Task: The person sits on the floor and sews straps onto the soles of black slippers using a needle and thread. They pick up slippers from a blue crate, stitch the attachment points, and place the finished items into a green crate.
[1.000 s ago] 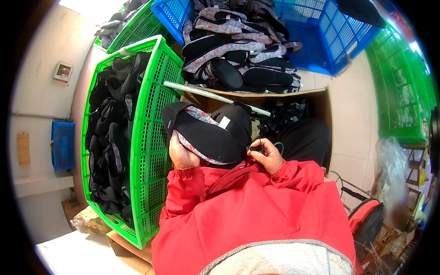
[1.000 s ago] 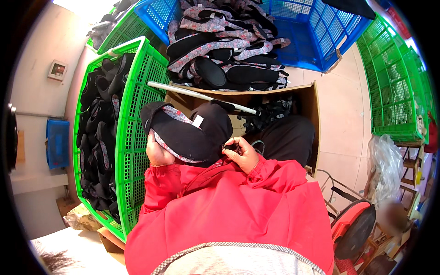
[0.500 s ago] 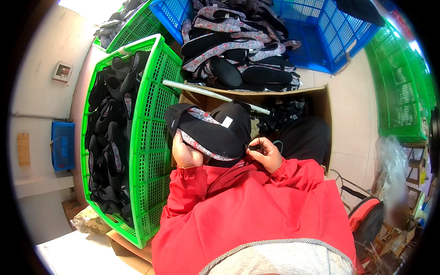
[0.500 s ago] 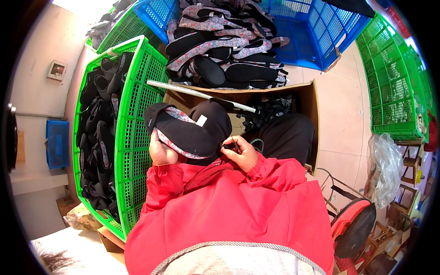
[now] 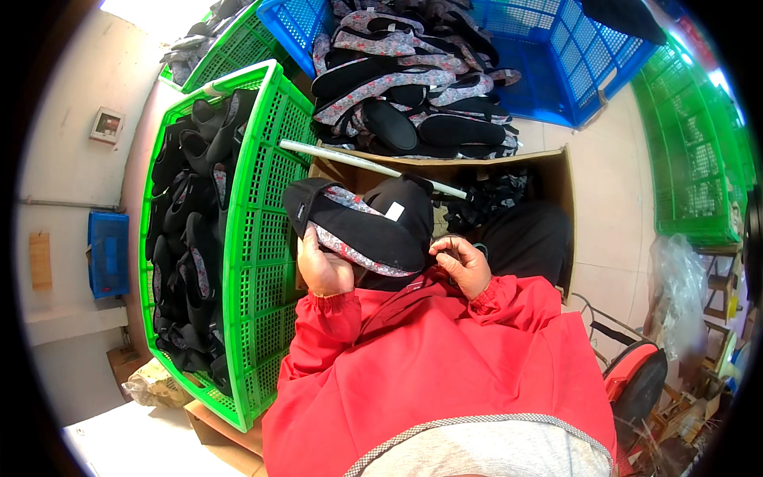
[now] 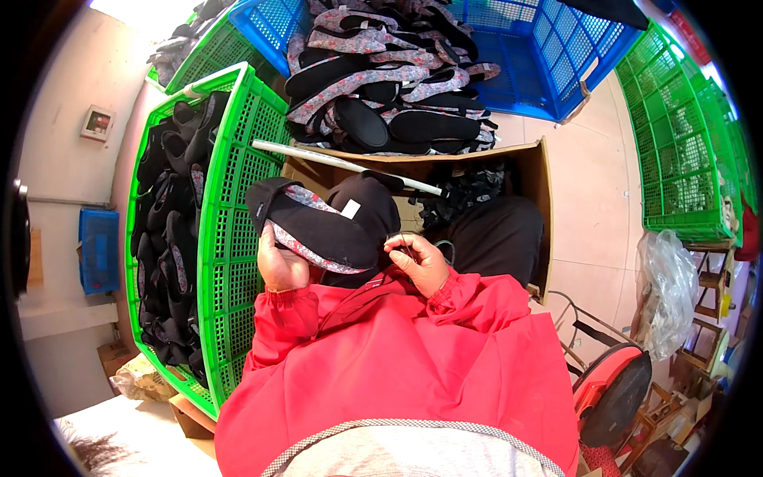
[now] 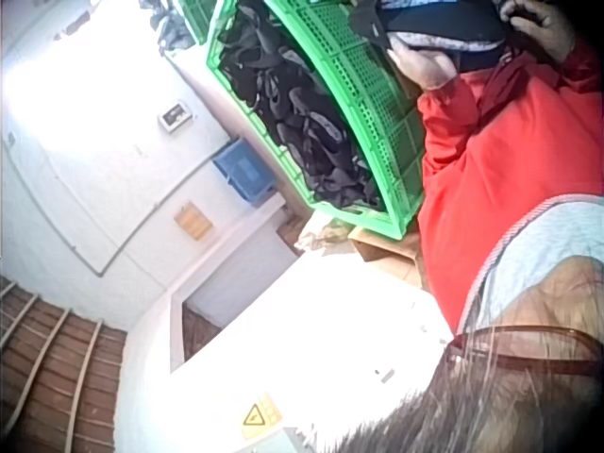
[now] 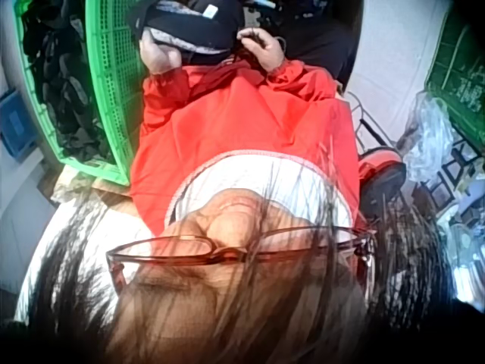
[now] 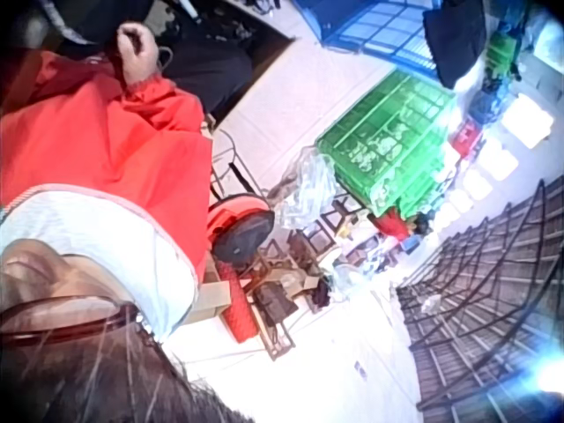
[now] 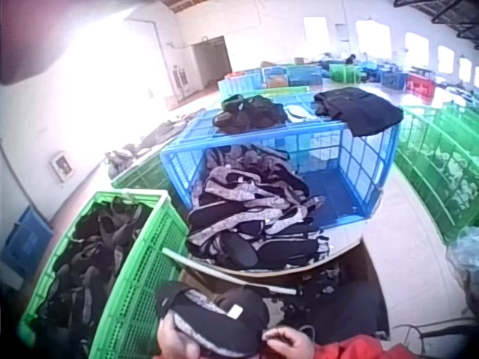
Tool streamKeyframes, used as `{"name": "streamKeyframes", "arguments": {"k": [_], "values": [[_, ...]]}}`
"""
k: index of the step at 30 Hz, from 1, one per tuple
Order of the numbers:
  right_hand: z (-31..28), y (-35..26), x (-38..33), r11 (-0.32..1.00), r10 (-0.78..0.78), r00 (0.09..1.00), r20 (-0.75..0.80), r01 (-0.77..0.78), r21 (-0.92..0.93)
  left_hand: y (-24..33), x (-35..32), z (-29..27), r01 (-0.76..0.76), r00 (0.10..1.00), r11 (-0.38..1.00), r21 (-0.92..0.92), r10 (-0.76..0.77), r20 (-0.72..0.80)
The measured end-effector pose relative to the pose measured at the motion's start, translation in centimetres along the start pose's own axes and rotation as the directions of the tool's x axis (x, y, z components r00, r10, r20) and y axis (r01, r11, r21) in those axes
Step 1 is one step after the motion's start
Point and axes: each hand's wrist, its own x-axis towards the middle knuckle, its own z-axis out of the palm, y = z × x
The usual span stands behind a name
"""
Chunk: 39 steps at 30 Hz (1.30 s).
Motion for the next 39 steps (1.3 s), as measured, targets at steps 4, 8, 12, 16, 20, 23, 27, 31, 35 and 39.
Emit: {"name": "streamKeyframes", "arguments": {"k": [4, 8, 12, 16, 20, 23, 27, 31, 35, 39], "values": [[0.6, -3.0, 0.0, 0.975, -0.075, 0.994, 0.078, 0.09, -0.203, 0.6, -1.8, 2.8, -0.045, 0.998, 0.996, 0.073, 0.041, 0.056], [1.4, -4.8, 0.8, 0.853, -0.269, 0.945, 0.185, 0.323, -0.41, 0.3, -2.6, 4.3, -0.098, 0.994, 0.993, 0.061, 0.095, 0.051], [2.1, -5.3, 1.3, 0.856, -0.274, 0.951, 0.143, 0.309, -0.415, 0.3, -3.4, 5.6, -0.081, 0.996, 0.993, 0.088, 0.076, 0.053], [2.2, -4.8, 1.6, 0.835, -0.293, 0.946, 0.137, 0.323, -0.446, 0.0, -3.4, 5.1, -0.07, 0.996, 0.989, 0.13, 0.063, 0.057], [2.0, -4.8, 1.5, 0.848, -0.206, 0.966, 0.154, 0.255, -0.465, -0.1, -3.4, 4.9, -0.052, 0.997, 0.993, 0.109, 0.045, 0.063], [1.8, -4.3, 1.7, 0.876, -0.187, 0.973, 0.133, 0.227, -0.427, -0.2, -3.6, 5.5, -0.075, 0.997, 0.994, 0.074, 0.073, 0.024], [0.7, -3.0, 1.8, 0.994, -0.091, 0.99, 0.111, 0.098, -0.056, -0.3, -3.4, 5.1, -0.049, 0.998, 0.997, 0.059, 0.047, 0.05], [-0.2, -3.0, 1.7, 0.99, -0.113, 0.992, 0.057, 0.108, 0.089, -0.3, -3.1, 4.5, -0.029, 0.996, 0.997, 0.077, 0.022, 0.081], [-1.2, -3.4, 1.3, 0.993, 0.009, 0.999, -0.04, -0.005, 0.118, -0.3, -3.2, 4.5, -0.035, 0.994, 0.997, 0.064, 0.028, 0.103], [-1.8, -4.0, 1.3, 0.996, 0.073, 0.994, -0.086, -0.068, 0.063, -0.3, -3.2, 4.8, -0.046, 0.995, 0.996, 0.079, 0.039, 0.097]]}}
